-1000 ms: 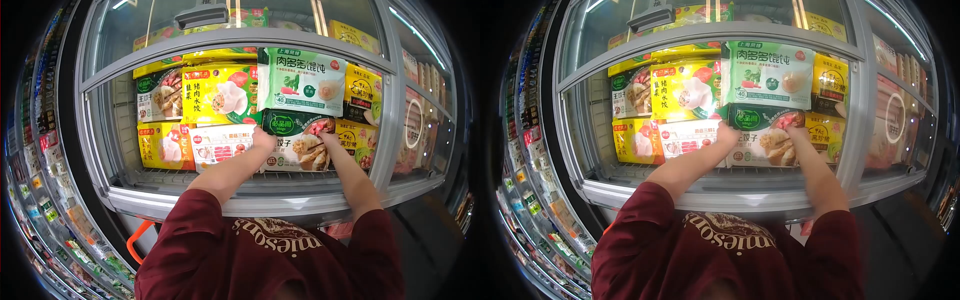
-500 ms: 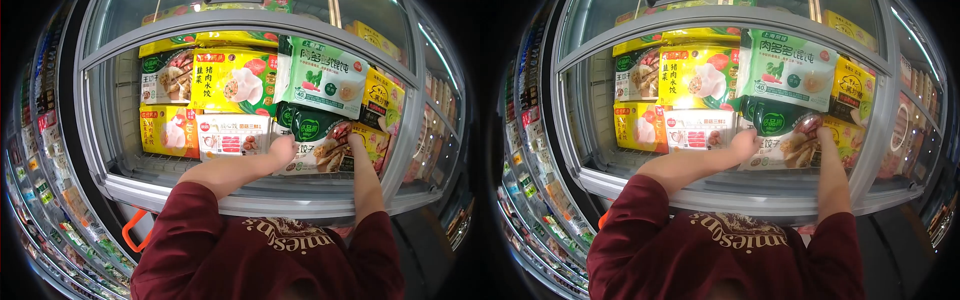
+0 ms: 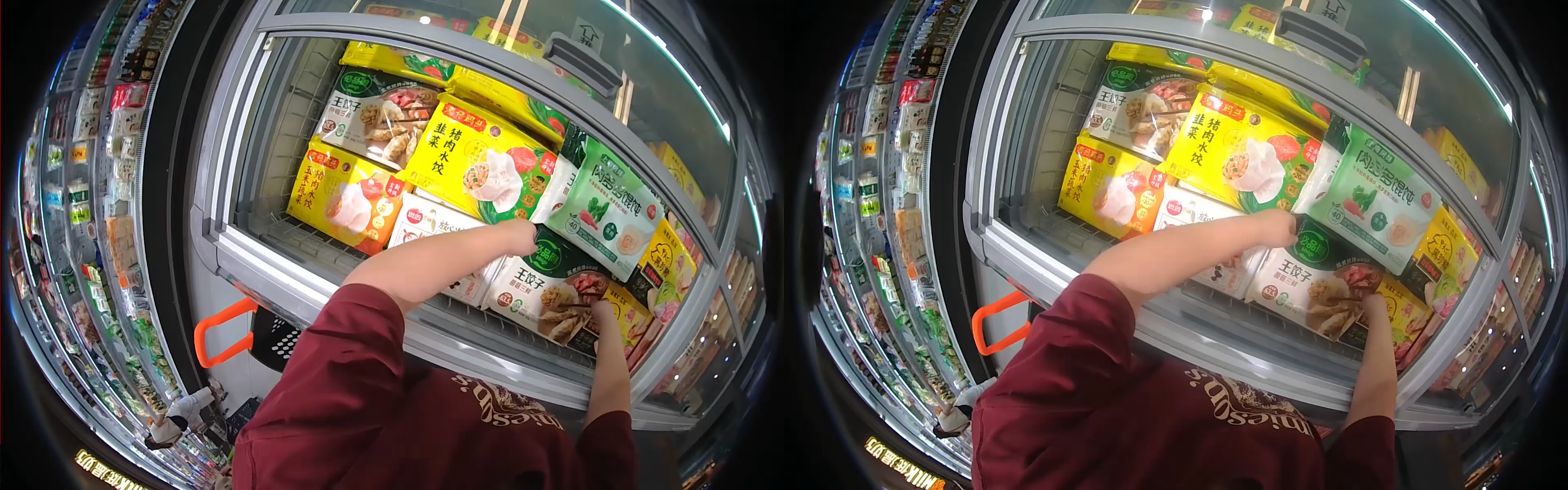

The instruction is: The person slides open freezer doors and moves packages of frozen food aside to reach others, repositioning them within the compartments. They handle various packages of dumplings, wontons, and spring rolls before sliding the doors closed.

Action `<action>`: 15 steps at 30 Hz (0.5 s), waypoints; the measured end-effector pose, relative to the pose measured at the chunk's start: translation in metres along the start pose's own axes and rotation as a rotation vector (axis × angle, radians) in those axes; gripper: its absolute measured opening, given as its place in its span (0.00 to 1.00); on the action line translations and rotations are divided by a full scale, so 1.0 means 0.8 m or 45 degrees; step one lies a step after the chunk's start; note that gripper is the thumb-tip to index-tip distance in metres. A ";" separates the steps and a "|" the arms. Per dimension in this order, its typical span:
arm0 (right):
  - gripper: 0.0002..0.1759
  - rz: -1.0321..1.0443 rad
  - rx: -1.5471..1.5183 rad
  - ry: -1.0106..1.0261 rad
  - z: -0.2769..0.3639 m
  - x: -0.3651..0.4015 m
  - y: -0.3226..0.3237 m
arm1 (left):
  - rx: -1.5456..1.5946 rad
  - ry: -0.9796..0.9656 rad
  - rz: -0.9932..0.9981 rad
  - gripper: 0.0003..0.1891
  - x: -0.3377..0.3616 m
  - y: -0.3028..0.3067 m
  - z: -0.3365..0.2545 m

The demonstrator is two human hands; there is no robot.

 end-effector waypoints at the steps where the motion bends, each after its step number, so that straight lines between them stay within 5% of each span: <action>1: 0.20 -0.022 0.040 -0.008 0.014 0.018 0.013 | 0.369 0.017 0.078 0.14 0.044 0.055 -0.011; 4: 0.25 0.240 0.260 0.154 0.112 0.120 0.100 | 0.468 0.180 -0.398 0.13 0.097 0.206 0.077; 6: 0.24 0.186 0.058 0.298 0.133 0.134 0.116 | 1.007 0.477 -0.965 0.10 0.131 0.282 0.199; 7: 0.24 0.163 -0.037 0.369 0.144 0.142 0.126 | 1.235 0.676 -0.909 0.11 0.137 0.298 0.274; 9: 0.23 0.130 -0.223 0.503 0.204 0.219 0.172 | 1.746 0.884 -1.261 0.16 0.165 0.301 0.362; 13: 0.16 -0.251 -0.711 0.874 0.276 0.350 0.194 | 2.348 0.710 -1.146 0.19 0.127 0.239 0.390; 15: 0.17 -0.175 -0.830 0.955 0.298 0.384 0.166 | 2.397 0.688 -1.068 0.18 0.108 0.229 0.345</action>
Point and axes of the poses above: each hand's wrist, its own x-axis away from the middle knuckle, its own y-axis out of the back of the hand, z = x × y, the point moved 6 cm from there along -x, towards the middle knuckle, and after that the axes turned 4 degrees about y, right-handed, at the moved point
